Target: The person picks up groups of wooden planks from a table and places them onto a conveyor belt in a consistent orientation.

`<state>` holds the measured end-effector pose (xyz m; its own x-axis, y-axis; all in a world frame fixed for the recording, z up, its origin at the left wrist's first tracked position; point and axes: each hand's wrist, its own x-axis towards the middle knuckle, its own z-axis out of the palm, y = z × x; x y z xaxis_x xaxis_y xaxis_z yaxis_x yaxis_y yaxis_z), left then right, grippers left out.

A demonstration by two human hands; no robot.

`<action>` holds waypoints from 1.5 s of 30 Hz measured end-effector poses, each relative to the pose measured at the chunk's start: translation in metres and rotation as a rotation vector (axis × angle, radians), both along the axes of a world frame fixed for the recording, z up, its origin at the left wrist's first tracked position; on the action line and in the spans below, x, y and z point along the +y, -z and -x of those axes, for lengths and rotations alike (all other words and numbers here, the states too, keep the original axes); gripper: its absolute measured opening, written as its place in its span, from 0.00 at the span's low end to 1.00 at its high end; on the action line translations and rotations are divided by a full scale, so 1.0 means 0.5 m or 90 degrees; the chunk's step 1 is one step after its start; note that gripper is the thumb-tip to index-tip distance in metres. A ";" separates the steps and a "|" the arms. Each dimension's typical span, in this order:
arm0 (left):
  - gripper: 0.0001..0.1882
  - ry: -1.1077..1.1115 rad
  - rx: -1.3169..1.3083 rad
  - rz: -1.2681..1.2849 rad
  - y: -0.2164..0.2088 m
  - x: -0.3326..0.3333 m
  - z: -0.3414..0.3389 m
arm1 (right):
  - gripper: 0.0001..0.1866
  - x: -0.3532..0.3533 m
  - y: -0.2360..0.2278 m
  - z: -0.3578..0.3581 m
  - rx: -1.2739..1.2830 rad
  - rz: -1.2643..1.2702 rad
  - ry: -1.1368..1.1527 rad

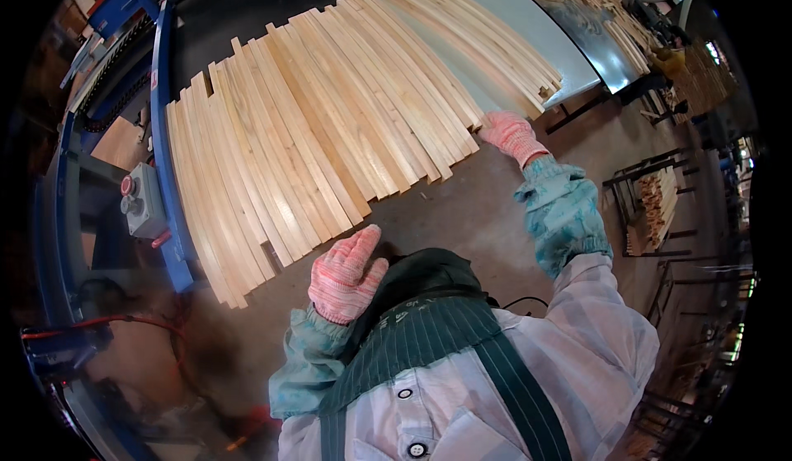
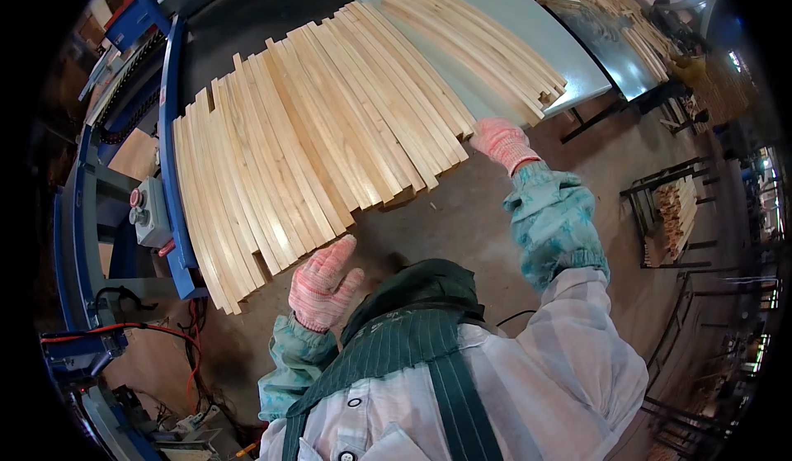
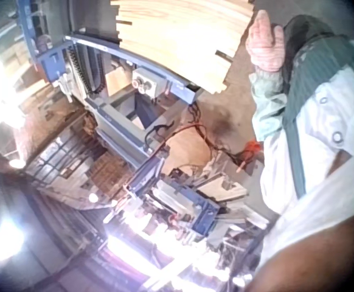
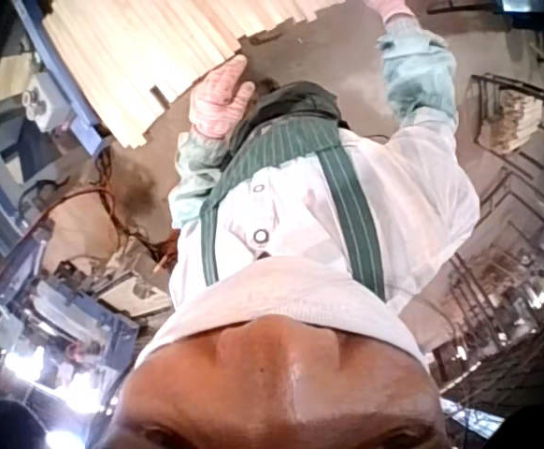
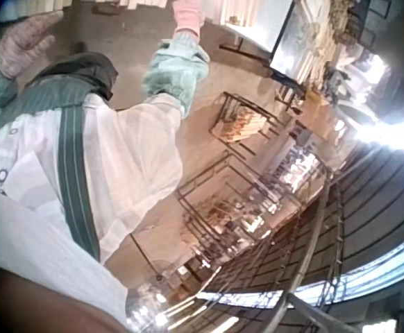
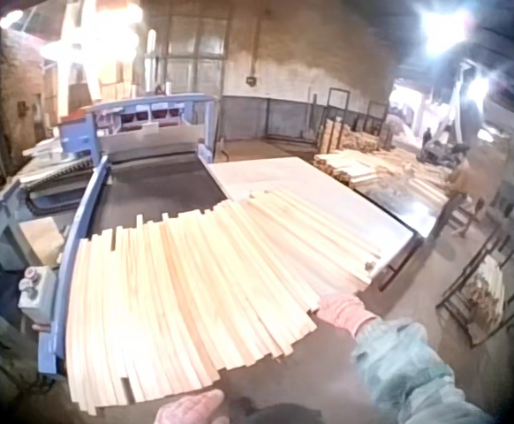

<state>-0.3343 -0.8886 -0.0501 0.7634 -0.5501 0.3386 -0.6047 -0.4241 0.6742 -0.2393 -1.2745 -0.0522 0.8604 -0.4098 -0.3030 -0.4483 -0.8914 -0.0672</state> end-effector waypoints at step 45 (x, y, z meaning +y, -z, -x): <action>0.11 -0.169 0.388 0.564 -0.018 0.308 -0.103 | 0.18 0.784 -0.081 0.038 -0.225 -0.936 -0.056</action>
<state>-0.2829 -0.7348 -0.0410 0.9940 -0.0926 0.0589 -0.0299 0.2878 0.9572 -0.2585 -0.8824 -0.0116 0.9793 0.1201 -0.1632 -0.1691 0.0403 -0.9848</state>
